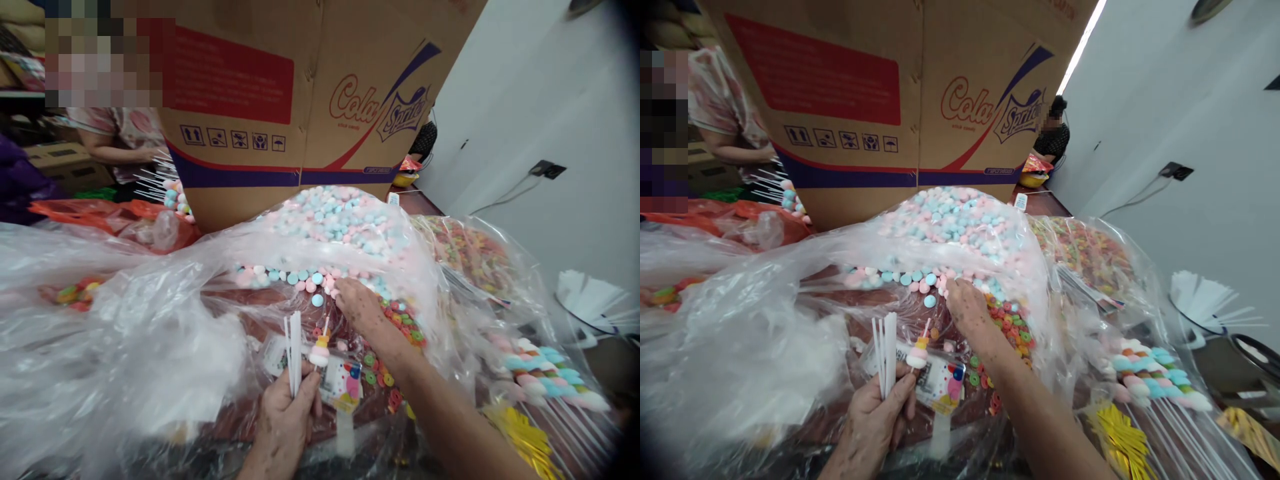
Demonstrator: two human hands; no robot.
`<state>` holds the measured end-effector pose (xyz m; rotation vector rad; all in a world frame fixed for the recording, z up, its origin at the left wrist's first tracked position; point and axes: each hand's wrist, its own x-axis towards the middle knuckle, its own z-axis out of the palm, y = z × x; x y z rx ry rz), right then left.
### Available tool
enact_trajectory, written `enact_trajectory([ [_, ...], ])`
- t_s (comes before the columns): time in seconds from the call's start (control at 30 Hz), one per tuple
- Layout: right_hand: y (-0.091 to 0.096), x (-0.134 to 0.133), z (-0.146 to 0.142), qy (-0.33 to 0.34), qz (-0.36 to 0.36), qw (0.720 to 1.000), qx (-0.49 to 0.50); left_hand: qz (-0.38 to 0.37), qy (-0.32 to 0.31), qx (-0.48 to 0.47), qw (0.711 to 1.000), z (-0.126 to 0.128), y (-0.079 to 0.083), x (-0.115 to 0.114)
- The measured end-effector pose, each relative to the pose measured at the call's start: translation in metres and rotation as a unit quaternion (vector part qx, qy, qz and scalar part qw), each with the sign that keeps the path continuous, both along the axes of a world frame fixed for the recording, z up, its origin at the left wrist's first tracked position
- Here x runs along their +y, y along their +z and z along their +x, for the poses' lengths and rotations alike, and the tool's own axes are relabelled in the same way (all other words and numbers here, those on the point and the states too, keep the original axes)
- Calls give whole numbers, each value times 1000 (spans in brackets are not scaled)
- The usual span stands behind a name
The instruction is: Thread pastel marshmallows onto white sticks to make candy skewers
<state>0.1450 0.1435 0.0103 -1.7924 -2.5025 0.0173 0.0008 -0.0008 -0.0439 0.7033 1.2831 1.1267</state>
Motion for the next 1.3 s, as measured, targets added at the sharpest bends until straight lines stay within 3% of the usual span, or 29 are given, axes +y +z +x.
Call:
enact_trajectory([
  [0.23, -2, 3, -9, 16, 0, 998, -55, -2, -9, -5, 1000, -1, -2, 0],
  [0.4, 9, -6, 5, 37, -44, 998, -38, -7, -23, -11, 1000, -2, 5, 0],
  [0.57, -3, -13, 20, 107, -35, 993, 31, -11, -24, -14, 1000, -3, 12, 1],
  [0.8, -6, -13, 25, 15, -42, 997, 63, 2, -35, -13, 999, -4, 2, -1],
  [1.1, -19, -18, 31, 66, -15, 995, 71, -15, -29, -7, 999, -3, 10, 1],
  [1.3, -14, -25, 23, 89, -28, 993, 71, -12, -27, -9, 1000, -2, 13, 1],
])
